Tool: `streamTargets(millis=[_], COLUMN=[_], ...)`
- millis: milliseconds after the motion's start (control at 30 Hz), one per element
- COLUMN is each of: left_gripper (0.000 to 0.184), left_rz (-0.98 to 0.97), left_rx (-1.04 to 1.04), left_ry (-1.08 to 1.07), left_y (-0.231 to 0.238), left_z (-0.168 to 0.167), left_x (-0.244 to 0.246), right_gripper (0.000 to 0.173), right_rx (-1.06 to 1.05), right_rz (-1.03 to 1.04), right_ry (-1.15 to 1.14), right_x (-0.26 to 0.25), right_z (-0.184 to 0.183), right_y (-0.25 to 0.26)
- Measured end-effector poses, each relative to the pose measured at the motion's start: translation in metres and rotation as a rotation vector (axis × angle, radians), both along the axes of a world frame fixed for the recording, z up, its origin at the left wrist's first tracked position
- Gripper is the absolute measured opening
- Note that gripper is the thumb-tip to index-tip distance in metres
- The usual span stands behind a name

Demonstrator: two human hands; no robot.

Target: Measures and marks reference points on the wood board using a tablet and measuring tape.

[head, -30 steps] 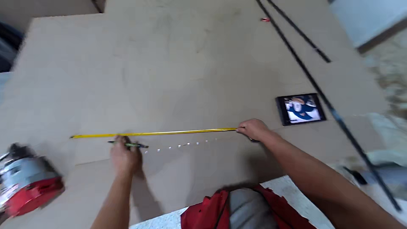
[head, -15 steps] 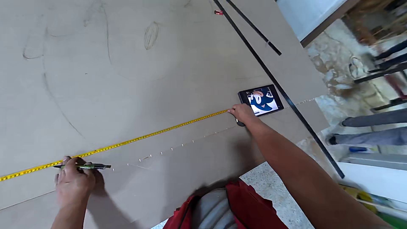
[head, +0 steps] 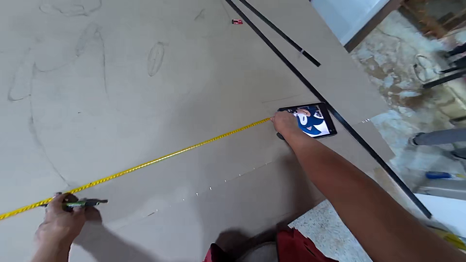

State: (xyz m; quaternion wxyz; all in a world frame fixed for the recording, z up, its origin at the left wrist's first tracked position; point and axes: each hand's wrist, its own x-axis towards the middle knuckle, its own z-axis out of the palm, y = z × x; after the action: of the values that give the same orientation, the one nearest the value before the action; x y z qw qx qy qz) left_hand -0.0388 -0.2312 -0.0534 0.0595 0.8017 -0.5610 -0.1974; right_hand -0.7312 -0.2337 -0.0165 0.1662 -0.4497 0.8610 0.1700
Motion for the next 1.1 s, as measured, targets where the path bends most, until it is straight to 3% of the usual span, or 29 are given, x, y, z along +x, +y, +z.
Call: streamTargets(millis=[333, 633, 900, 1100], left_gripper=[0.051, 0.047, 0.049, 0.050], left_rz=[0.128, 0.110, 0.097, -0.033], left_rx=[0.069, -0.244, -0.251, -0.169], left_ry=[-0.140, -0.158, -0.184, -0.233], left_y=[-0.063, -0.070, -0.073, -0.087], left_z=[-0.018, -0.053, -0.055, -0.046], left_x=[0.040, 0.003, 0.005, 0.005], right_gripper=[0.045, 0.042, 0.043, 0.042], right_rx=[0.013, 0.014, 0.005, 0.017], right_rz=[0.218, 0.110, 0.125, 0.105], right_ry=[-0.021, 0.029, 0.027, 0.031], right_x=[0.012, -0.003, -0.008, -0.005], right_z=[-0.009, -0.013, -0.018, -0.017], right_y=[-0.034, -0.062, -0.066, -0.066])
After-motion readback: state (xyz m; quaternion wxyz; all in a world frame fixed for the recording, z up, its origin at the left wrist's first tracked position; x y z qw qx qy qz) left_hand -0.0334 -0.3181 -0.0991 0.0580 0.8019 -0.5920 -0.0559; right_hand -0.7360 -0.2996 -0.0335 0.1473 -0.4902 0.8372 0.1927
